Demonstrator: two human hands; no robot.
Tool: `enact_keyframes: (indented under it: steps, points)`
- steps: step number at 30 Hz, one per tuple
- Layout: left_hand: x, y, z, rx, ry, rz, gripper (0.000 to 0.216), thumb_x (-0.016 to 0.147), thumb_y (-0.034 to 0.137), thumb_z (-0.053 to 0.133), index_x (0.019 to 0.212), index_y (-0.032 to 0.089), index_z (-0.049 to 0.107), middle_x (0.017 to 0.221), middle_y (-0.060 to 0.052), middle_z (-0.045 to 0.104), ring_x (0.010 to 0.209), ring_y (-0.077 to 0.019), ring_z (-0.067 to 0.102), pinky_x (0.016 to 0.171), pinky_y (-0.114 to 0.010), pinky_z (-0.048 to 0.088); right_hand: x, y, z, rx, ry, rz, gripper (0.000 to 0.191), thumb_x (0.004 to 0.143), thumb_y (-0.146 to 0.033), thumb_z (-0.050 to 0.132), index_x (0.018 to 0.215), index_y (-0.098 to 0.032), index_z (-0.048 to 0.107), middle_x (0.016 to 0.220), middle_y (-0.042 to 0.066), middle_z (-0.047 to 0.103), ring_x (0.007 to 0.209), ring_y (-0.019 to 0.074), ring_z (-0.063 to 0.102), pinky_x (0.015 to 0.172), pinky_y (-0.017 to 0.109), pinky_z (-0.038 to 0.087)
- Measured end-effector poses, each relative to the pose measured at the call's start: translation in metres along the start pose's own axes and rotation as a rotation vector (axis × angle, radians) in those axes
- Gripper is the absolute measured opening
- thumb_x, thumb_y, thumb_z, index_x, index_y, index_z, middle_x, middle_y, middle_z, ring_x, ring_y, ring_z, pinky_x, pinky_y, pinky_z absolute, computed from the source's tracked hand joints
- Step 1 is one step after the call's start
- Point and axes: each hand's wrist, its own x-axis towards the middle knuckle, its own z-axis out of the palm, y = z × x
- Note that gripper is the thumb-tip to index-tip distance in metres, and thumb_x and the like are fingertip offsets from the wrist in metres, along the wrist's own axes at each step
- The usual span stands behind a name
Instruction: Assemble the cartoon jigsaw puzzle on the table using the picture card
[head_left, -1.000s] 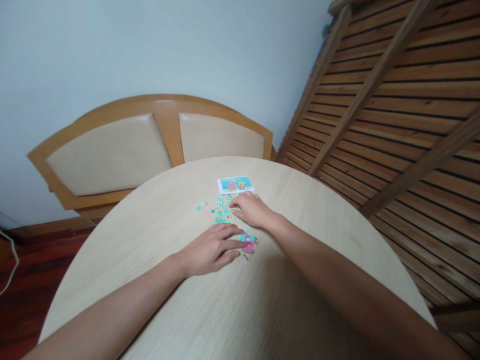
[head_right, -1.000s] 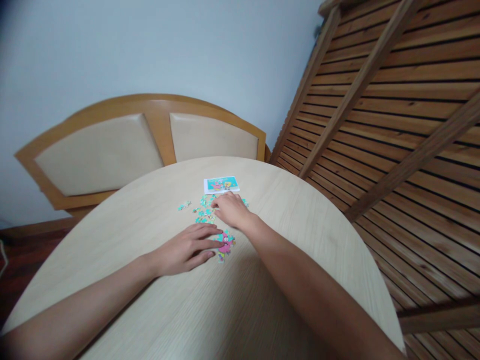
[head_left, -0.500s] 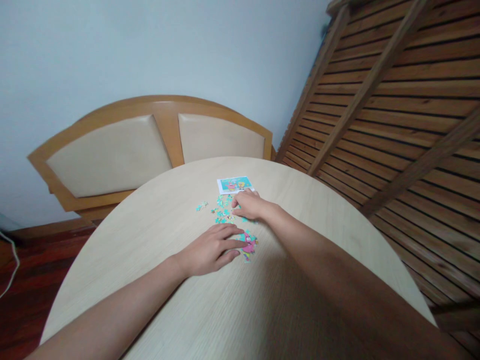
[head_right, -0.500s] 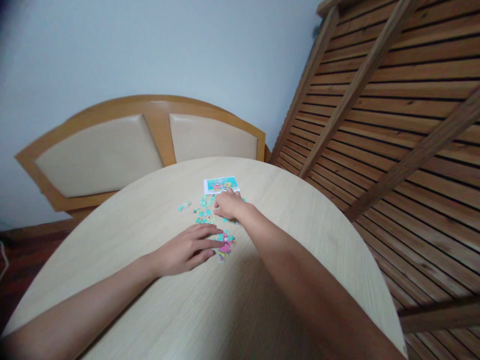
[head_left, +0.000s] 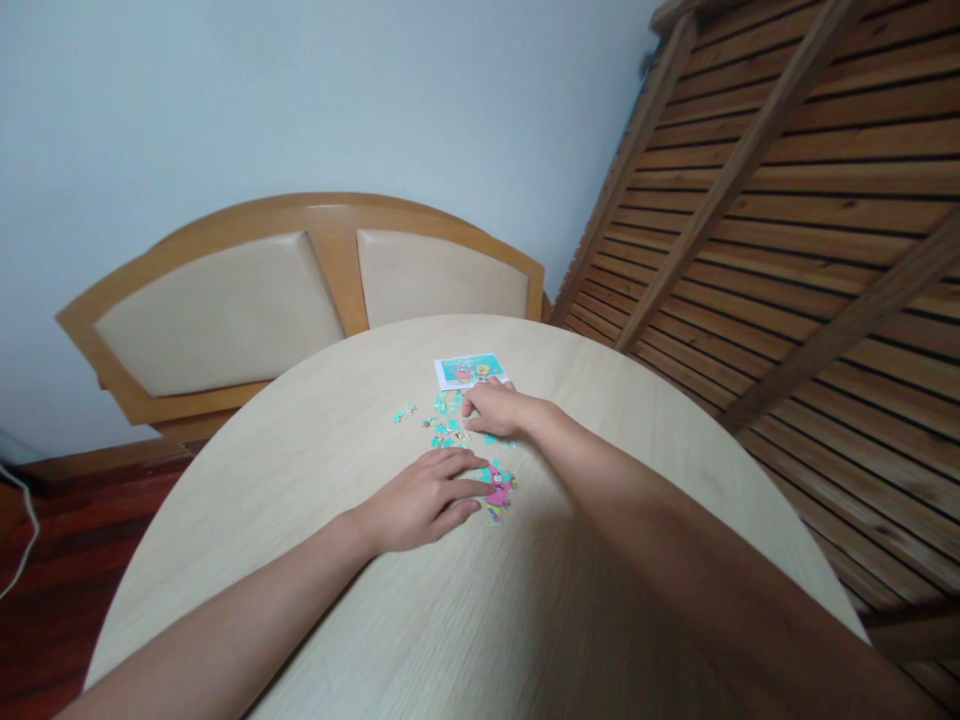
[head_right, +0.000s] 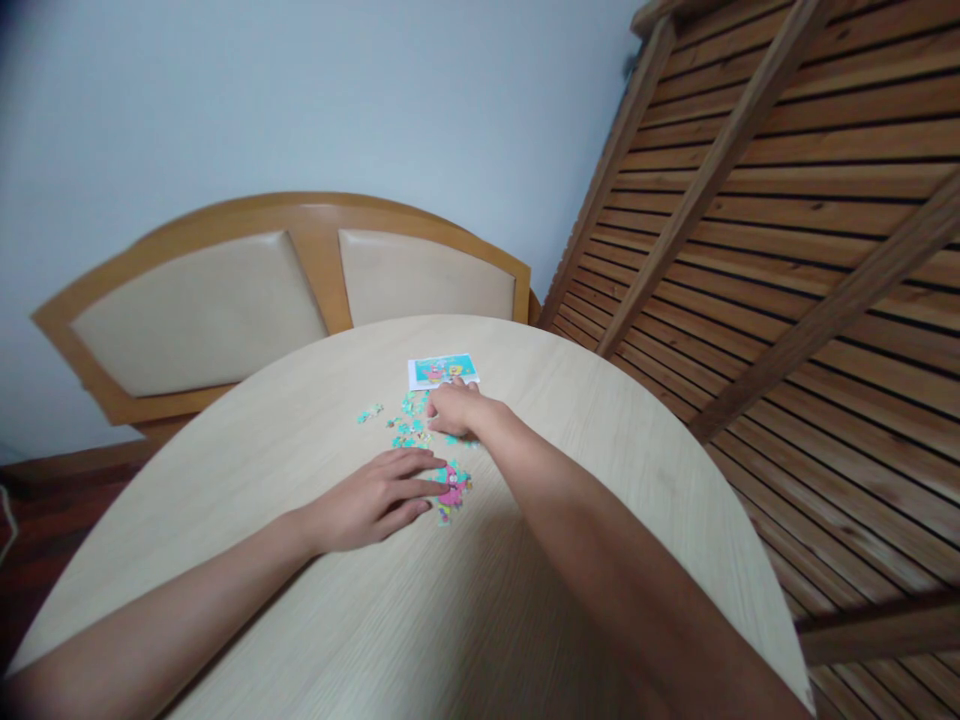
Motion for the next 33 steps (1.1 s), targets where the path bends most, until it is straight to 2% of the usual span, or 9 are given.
enact_keyframes:
  steps: [4,10,13,17,24,29,33]
  points:
    - [0.000,0.000,0.000,0.007,0.009,-0.011,0.037,0.104,0.029,0.048,0.139,0.031,0.060,0.137,-0.009,0.059,0.126,-0.0267,0.055,0.110,-0.048,0.042,0.000,0.000,0.002,0.027,0.024,0.004,0.021,0.088,-0.031,0.070,0.107,-0.022,0.073,0.122,0.010,0.072,0.123,0.0307,0.057,0.102,0.040,0.037]
    - [0.000,0.001,-0.001,0.004,0.018,-0.015,0.036,0.105,0.029,0.048,0.138,0.031,0.061,0.136,-0.010,0.060,0.126,-0.0271,0.055,0.109,-0.048,0.043,-0.008,-0.002,0.003,0.111,0.101,-0.003,0.020,0.086,-0.023,0.072,0.106,-0.022,0.071,0.109,0.004,0.076,0.105,0.0220,0.067,0.094,0.033,0.039]
    - [-0.001,0.002,-0.002,0.013,0.024,-0.031,0.036,0.105,0.029,0.047,0.138,0.030,0.061,0.136,-0.010,0.060,0.127,-0.0274,0.055,0.110,-0.049,0.042,-0.024,-0.003,0.003,0.162,0.170,-0.015,0.012,0.089,-0.020,0.066,0.098,-0.022,0.074,0.101,0.002,0.077,0.098,0.0187,0.068,0.088,0.029,0.040]
    - [-0.002,0.002,-0.001,0.024,0.022,-0.034,0.036,0.105,0.029,0.048,0.138,0.031,0.060,0.137,-0.009,0.059,0.128,-0.0274,0.054,0.110,-0.049,0.042,-0.056,0.000,0.013,0.217,0.274,-0.001,0.016,0.093,-0.020,0.059,0.099,-0.021,0.073,0.097,0.002,0.077,0.088,0.0166,0.069,0.080,0.027,0.044]
    - [-0.003,0.001,0.001,0.037,0.013,-0.031,0.036,0.104,0.027,0.049,0.139,0.029,0.059,0.142,-0.009,0.056,0.133,-0.0272,0.049,0.113,-0.049,0.040,-0.102,0.011,0.050,0.717,0.426,-0.022,0.008,0.088,-0.025,0.066,0.092,-0.019,0.070,0.084,0.001,0.075,0.080,0.0158,0.070,0.077,0.026,0.052]
    - [-0.003,0.003,-0.001,0.034,-0.007,-0.053,0.036,0.104,0.029,0.050,0.139,0.028,0.058,0.142,-0.009,0.056,0.133,-0.0277,0.049,0.113,-0.050,0.041,-0.116,0.012,0.063,0.816,0.324,-0.077,0.015,0.093,-0.028,0.060,0.097,-0.021,0.072,0.089,0.001,0.079,0.083,0.0167,0.073,0.079,0.028,0.053]
    - [-0.003,0.004,-0.003,0.031,-0.029,-0.065,0.036,0.105,0.029,0.048,0.139,0.028,0.059,0.144,-0.009,0.055,0.133,-0.0276,0.049,0.113,-0.051,0.042,-0.119,0.015,0.062,0.850,0.312,-0.066,0.019,0.093,-0.027,0.059,0.103,-0.021,0.074,0.095,0.003,0.080,0.086,0.0176,0.074,0.080,0.029,0.055]
